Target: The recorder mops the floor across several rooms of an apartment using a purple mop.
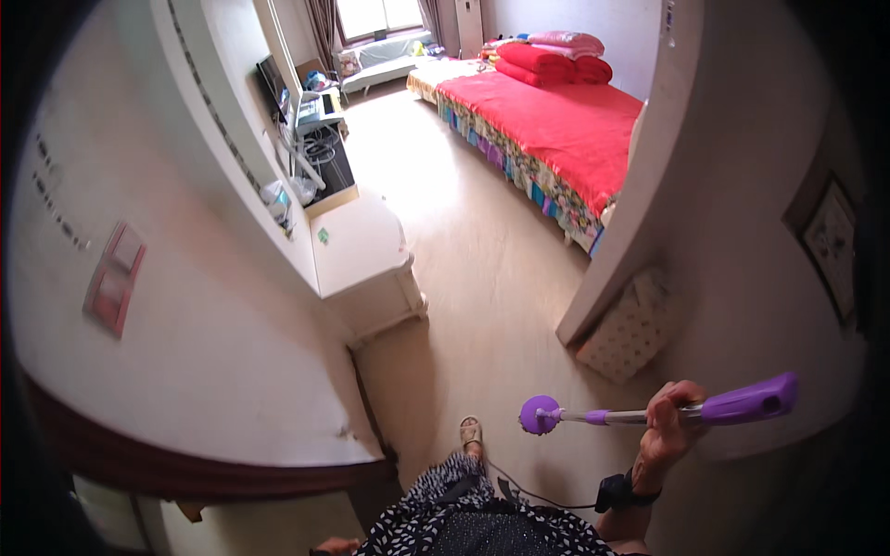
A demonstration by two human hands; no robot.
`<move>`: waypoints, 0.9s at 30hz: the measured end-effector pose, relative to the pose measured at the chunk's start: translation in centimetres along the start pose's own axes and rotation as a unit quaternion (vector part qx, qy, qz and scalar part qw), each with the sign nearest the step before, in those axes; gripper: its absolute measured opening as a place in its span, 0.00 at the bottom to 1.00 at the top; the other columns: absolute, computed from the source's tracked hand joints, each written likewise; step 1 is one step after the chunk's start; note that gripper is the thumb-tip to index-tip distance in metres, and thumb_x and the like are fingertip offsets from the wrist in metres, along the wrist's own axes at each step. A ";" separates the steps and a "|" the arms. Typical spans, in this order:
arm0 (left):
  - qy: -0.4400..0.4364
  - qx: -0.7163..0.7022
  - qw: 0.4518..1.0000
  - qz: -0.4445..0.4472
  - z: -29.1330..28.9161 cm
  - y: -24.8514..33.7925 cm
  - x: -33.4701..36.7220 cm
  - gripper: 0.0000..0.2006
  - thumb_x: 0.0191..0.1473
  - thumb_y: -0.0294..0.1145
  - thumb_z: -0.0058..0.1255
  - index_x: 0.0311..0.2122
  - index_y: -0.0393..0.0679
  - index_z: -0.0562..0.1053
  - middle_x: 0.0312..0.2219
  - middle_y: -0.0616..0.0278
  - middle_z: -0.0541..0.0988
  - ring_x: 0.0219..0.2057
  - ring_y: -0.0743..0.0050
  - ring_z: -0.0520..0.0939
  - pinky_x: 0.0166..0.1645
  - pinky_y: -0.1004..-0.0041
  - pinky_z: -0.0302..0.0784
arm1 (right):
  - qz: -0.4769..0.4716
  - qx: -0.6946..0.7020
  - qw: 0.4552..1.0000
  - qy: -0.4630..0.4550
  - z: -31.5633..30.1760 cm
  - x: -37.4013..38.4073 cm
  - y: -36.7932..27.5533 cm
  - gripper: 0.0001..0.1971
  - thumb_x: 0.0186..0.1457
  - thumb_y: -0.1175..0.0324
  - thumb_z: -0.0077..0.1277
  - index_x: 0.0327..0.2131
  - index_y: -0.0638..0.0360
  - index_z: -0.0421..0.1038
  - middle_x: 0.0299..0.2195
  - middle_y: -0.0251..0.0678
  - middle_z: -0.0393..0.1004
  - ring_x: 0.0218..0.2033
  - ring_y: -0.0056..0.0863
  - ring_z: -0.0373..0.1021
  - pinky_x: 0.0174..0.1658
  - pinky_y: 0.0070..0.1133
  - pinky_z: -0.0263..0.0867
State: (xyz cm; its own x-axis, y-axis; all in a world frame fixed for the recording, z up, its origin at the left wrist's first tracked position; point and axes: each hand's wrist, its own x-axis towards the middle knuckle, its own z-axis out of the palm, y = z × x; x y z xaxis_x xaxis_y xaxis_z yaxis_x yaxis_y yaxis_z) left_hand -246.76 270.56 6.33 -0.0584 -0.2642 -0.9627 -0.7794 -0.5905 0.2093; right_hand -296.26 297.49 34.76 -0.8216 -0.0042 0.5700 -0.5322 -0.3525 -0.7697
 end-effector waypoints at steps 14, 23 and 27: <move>-0.040 0.096 0.973 0.204 6.3 42.8 9.7 0.12 0.52 0.39 0.41 0.34 0.41 0.72 0.26 0.60 0.77 0.27 0.71 0.77 0.32 0.74 0.72 | -0.081 0.087 0.987 -0.110 14.8 25.1 16.3 0.09 0.48 0.70 0.49 0.30 0.64 0.61 0.12 0.24 0.51 0.13 0.14 0.49 0.18 0.12 0.46; 0.010 -0.031 0.992 0.120 10.0 56.6 11.9 0.11 0.49 0.38 0.45 0.32 0.43 0.72 0.24 0.62 0.76 0.22 0.75 0.76 0.23 0.75 0.70 | -0.061 0.142 0.981 -0.117 22.0 41.4 33.2 0.10 0.47 0.71 0.48 0.31 0.66 0.60 0.10 0.26 0.52 0.12 0.17 0.50 0.15 0.14 0.45; 0.026 -0.005 0.987 0.158 11.9 59.8 11.8 0.12 0.49 0.36 0.47 0.31 0.37 0.72 0.24 0.58 0.76 0.23 0.70 0.77 0.26 0.73 0.72 | -0.036 0.173 0.971 -0.160 28.5 49.4 40.5 0.10 0.45 0.74 0.49 0.30 0.67 0.61 0.12 0.28 0.54 0.11 0.17 0.51 0.14 0.13 0.44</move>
State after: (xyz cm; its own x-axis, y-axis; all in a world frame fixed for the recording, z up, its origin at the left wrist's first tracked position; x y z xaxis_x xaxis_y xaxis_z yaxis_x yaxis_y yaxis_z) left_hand -301.46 241.19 5.49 -0.2647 -0.4753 -0.8390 -0.7213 -0.4799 0.4995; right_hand -352.55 256.33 39.90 -0.6494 -0.2394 0.7218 -0.4394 -0.6565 -0.6131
